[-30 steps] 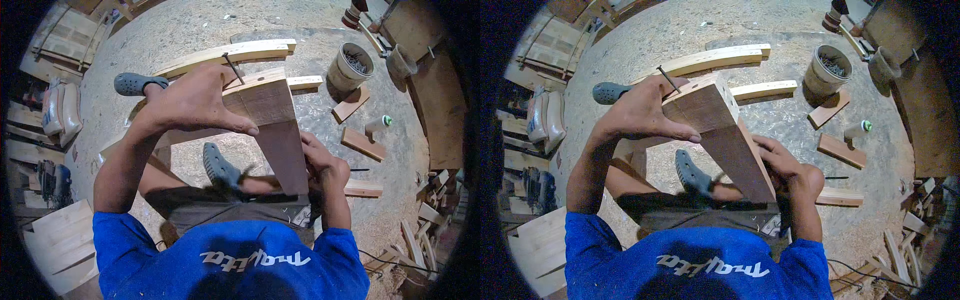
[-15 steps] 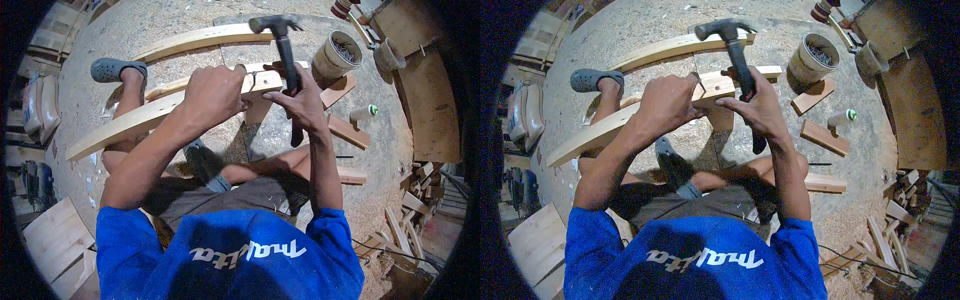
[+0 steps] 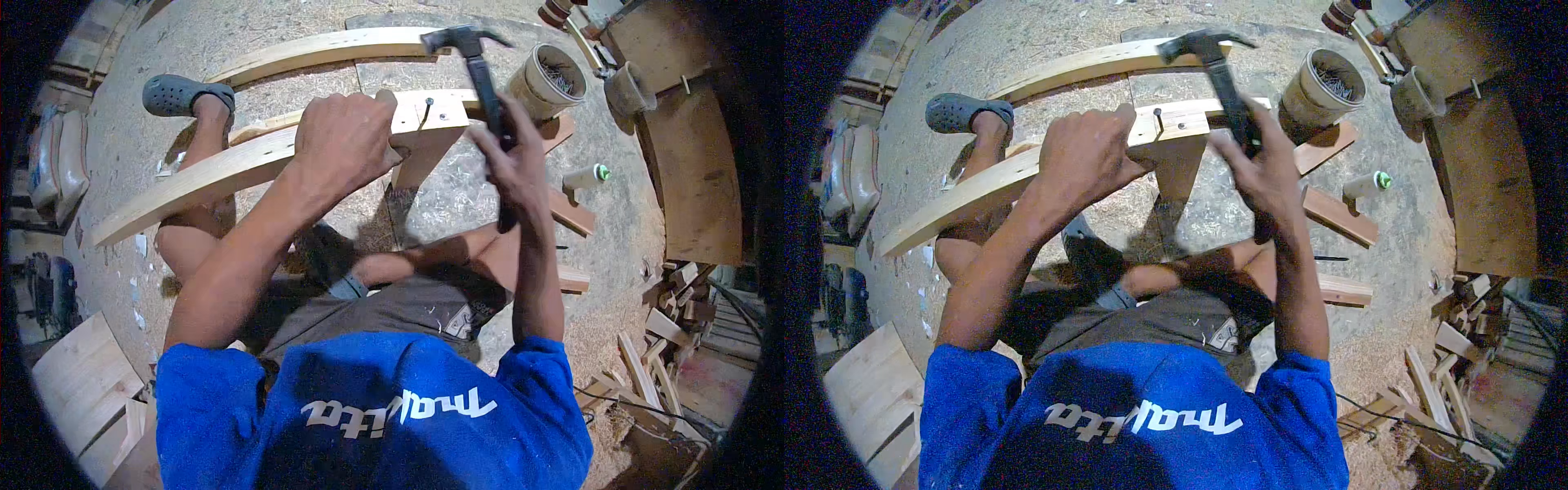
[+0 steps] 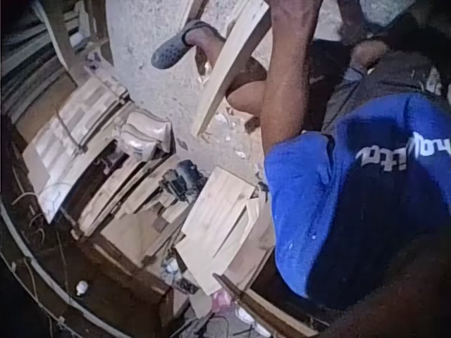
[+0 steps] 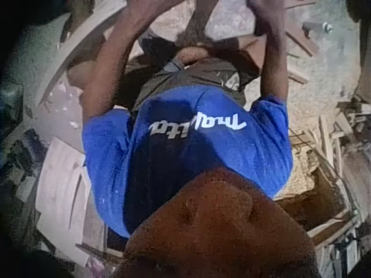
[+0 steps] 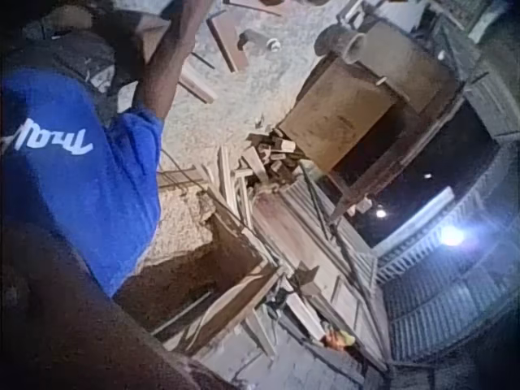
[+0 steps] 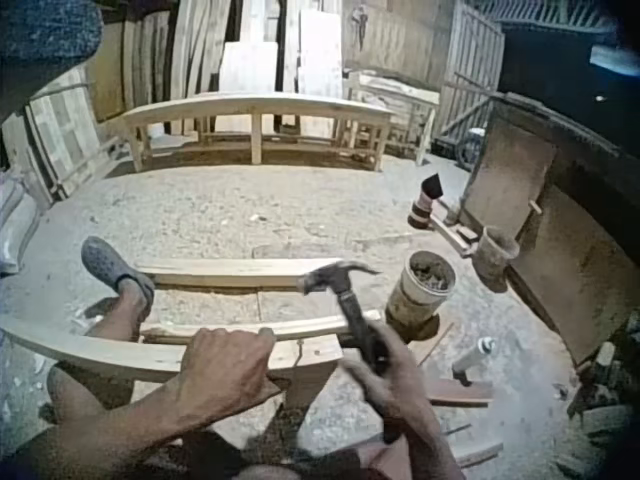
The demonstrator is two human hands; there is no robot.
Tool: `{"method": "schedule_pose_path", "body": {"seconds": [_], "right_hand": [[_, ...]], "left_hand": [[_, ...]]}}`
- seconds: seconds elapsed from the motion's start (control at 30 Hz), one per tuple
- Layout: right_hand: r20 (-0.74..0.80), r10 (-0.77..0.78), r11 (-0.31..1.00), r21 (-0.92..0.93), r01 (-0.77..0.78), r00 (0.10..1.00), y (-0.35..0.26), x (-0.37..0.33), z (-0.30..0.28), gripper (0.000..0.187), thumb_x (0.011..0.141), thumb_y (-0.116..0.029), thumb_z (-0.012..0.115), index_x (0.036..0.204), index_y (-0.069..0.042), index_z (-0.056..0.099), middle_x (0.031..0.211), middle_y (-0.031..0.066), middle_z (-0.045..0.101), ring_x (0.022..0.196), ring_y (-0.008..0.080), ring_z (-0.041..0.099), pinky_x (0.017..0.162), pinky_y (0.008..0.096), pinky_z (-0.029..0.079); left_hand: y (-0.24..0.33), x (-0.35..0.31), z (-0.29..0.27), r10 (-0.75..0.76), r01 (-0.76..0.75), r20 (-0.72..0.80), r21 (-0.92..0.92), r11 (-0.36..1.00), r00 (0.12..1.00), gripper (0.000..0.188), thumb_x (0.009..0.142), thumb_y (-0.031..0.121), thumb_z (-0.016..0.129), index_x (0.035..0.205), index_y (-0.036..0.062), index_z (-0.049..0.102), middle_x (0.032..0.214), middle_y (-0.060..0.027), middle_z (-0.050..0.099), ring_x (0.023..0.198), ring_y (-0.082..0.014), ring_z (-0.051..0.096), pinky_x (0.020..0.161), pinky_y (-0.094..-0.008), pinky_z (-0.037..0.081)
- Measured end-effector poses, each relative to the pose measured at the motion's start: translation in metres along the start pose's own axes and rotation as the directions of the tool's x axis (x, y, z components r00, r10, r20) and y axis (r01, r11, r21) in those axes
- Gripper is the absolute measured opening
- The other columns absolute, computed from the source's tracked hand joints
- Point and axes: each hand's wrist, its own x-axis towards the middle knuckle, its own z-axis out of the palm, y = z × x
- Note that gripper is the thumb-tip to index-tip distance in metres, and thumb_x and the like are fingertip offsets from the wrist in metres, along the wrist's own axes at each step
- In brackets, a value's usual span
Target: Assembling wooden pieces into a rectangular frame using glue, nails, and a hammer.
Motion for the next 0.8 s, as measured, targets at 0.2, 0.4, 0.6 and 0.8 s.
{"method": "schedule_pose_path", "body": {"seconds": [0.2, 0.4, 0.6, 0.8], "right_hand": [[-0.353, -0.251, 0.968, -0.071, 0.242, 0.901, -0.103, -0.047, -0.078, 0.03, 0.1, -0.014, 0.057, 0.125, 0.003, 0.058, 0.093, 0.0099, 0.066, 0.072, 0.019, 0.064, 0.071, 0.03, 0.053], [-0.336, -0.572, 0.484, -0.875, -0.023, 0.748, -0.106, -0.078, -0.174, 0.014, 0.094, -0.008, 0.054, 0.097, 0.001, 0.065, 0.083, 0.0109, 0.067, 0.071, 0.0242, 0.063, 0.069, 0.0381, 0.051], [0.141, 0.022, 0.98, -0.201, 0.007, 0.99, -0.102, -0.053, -0.075, 0.046, 0.087, -0.006, 0.068, 0.132, 0.002, 0.058, 0.122, 0.0162, 0.069, 0.099, 0.0335, 0.068, 0.082, 0.0385, 0.053], [-0.181, -0.03, 0.891, -0.45, -0.056, 0.983, -0.103, -0.081, -0.103, 0.046, 0.087, -0.01, 0.067, 0.131, 0.001, 0.059, 0.104, 0.0139, 0.071, 0.09, 0.032, 0.068, 0.078, 0.0368, 0.054]], "left_hand": [[-0.002, -0.005, -0.002, 0.004, -0.005, -0.044, -0.031, 1.0, 0.999, 0.038, 0.071, 0.029, 0.081, 0.088, -0.001, 0.066, 0.073, -0.0199, 0.07, 0.068, -0.0357, 0.072, 0.061, -0.0444, 0.058], [0.009, 0.003, -0.001, 0.023, -0.024, -0.018, -0.048, 0.999, 1.0, 0.043, 0.071, 0.034, 0.082, 0.09, -0.0003, 0.065, 0.074, -0.0209, 0.07, 0.069, -0.0372, 0.071, 0.061, -0.0465, 0.057], [-0.001, -0.003, 0.006, 0.029, -0.032, -0.088, -0.03, 0.999, 0.996, 0.029, 0.07, 0.02, 0.077, 0.088, -0.0017, 0.067, 0.072, -0.0211, 0.07, 0.068, -0.0354, 0.072, 0.061, -0.0449, 0.058], [0.008, -0.004, 0.0, 0.046, -0.049, -0.057, -0.05, 0.998, 0.997, 0.029, 0.07, 0.02, 0.077, 0.087, -0.0013, 0.066, 0.071, -0.0203, 0.07, 0.066, -0.0345, 0.072, 0.06, -0.044, 0.058]]}}
